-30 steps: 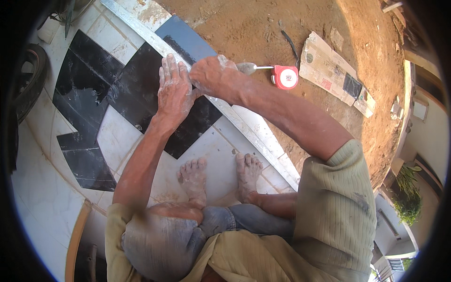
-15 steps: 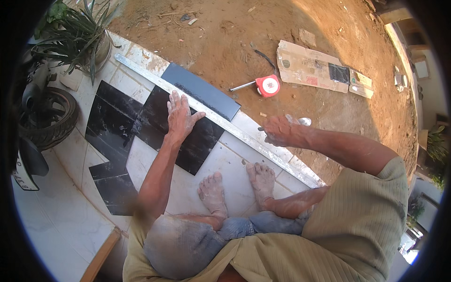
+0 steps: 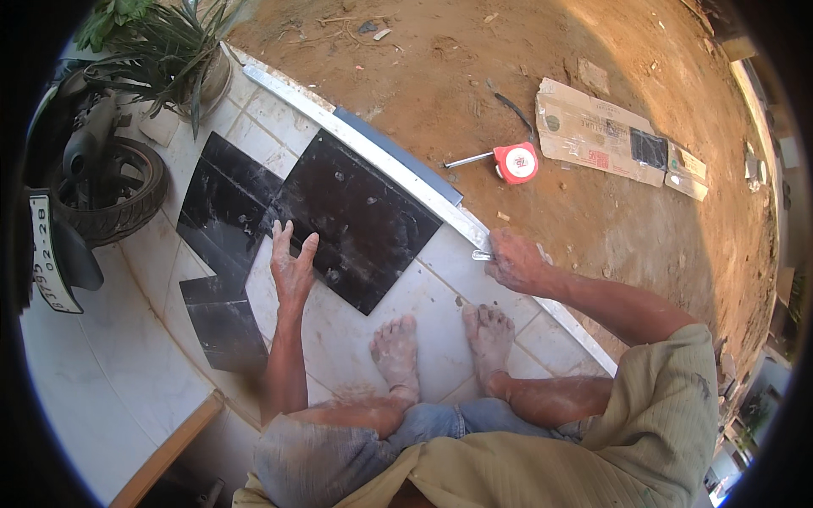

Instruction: The person measures and marks black floor tiles using a tape measure and a straightedge before picking up the tiles and carrying them into a room under renovation.

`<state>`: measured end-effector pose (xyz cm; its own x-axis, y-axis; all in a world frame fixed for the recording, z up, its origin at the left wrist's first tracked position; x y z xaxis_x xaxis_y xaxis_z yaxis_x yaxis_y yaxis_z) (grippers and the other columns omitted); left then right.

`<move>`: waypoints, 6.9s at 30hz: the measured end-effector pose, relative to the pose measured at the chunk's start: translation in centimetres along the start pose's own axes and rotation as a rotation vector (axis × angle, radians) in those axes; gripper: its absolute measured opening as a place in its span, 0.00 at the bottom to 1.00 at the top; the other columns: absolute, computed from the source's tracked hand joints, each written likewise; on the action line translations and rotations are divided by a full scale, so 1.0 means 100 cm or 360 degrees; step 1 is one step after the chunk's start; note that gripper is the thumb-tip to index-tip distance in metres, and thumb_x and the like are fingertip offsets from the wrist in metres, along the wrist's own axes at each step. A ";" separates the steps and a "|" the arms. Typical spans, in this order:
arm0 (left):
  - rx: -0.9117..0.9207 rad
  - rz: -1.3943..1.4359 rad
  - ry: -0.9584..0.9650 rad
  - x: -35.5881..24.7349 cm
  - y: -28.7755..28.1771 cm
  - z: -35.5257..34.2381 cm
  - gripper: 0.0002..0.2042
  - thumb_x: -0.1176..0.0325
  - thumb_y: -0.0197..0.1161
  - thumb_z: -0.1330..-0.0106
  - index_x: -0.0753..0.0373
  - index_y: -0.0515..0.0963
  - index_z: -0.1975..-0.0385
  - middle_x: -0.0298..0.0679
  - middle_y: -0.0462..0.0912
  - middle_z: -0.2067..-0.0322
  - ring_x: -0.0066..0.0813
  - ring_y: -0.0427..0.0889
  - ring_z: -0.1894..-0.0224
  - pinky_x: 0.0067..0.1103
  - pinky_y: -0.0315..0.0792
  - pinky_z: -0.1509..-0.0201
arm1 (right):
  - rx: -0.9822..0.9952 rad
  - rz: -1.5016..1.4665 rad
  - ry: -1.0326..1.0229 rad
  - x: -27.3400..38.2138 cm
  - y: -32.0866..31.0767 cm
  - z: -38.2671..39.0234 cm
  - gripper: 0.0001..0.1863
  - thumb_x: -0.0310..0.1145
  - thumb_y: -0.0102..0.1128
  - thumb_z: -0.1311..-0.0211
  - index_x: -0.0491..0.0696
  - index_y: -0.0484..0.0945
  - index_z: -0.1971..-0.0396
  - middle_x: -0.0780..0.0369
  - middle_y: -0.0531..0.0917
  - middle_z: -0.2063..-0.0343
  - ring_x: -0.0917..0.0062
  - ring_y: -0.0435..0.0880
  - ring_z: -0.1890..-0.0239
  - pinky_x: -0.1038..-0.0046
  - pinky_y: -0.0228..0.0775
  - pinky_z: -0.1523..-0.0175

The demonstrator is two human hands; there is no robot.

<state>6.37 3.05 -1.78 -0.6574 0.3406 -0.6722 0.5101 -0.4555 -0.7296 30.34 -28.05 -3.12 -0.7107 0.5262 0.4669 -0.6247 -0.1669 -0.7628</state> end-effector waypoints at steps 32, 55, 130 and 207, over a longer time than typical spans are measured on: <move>-0.0179 0.1384 -0.1413 0.079 0.009 0.038 0.33 0.61 0.72 0.42 0.70 0.66 0.41 0.36 0.79 0.60 0.27 0.79 0.58 0.29 0.74 0.56 | -0.0438 0.0595 0.0235 -0.143 -0.105 -0.038 0.16 0.35 0.62 0.41 0.42 0.72 0.58 0.49 0.76 0.66 0.51 0.79 0.64 0.54 0.71 0.62; 0.0278 0.2156 -0.1220 0.004 0.018 0.037 0.27 0.80 0.65 0.49 0.70 0.71 0.45 0.44 0.83 0.57 0.37 0.84 0.57 0.35 0.77 0.46 | -0.0567 -0.0034 0.0086 -0.041 -0.130 -0.099 0.16 0.21 0.58 0.46 0.41 0.74 0.56 0.50 0.79 0.65 0.52 0.81 0.66 0.58 0.73 0.62; -0.2305 0.2939 -0.2456 -0.086 -0.173 0.409 0.28 0.77 0.56 0.54 0.69 0.71 0.46 0.43 0.76 0.49 0.43 0.75 0.45 0.38 0.69 0.37 | 0.0510 0.0291 -0.0748 0.302 0.027 -0.485 0.17 0.42 0.46 0.30 0.44 0.75 0.70 0.64 0.74 0.80 0.83 0.65 0.82 0.78 0.55 0.80; 0.0084 0.2137 -0.1976 -0.302 -0.267 0.293 0.09 0.80 0.59 0.49 0.69 0.76 0.67 0.41 0.79 0.68 0.37 0.80 0.65 0.34 0.76 0.53 | -0.0520 -0.2823 0.1415 0.218 -0.325 0.348 0.15 0.29 0.69 0.48 0.51 0.76 0.60 0.74 0.76 0.76 0.93 0.66 0.82 0.87 0.51 0.80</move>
<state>-3.65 -19.19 41.65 0.1381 -0.9602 -0.2427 0.9785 0.0944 0.1833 23.88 -40.16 47.37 0.9019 0.1089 0.4179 -0.1747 0.9770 0.1225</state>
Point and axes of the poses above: each hand's wrist, its own z-axis away from the middle knuckle, its own y-axis out of the palm, x = y × z, the point moved 5 cm from there along -z, towards the middle knuckle
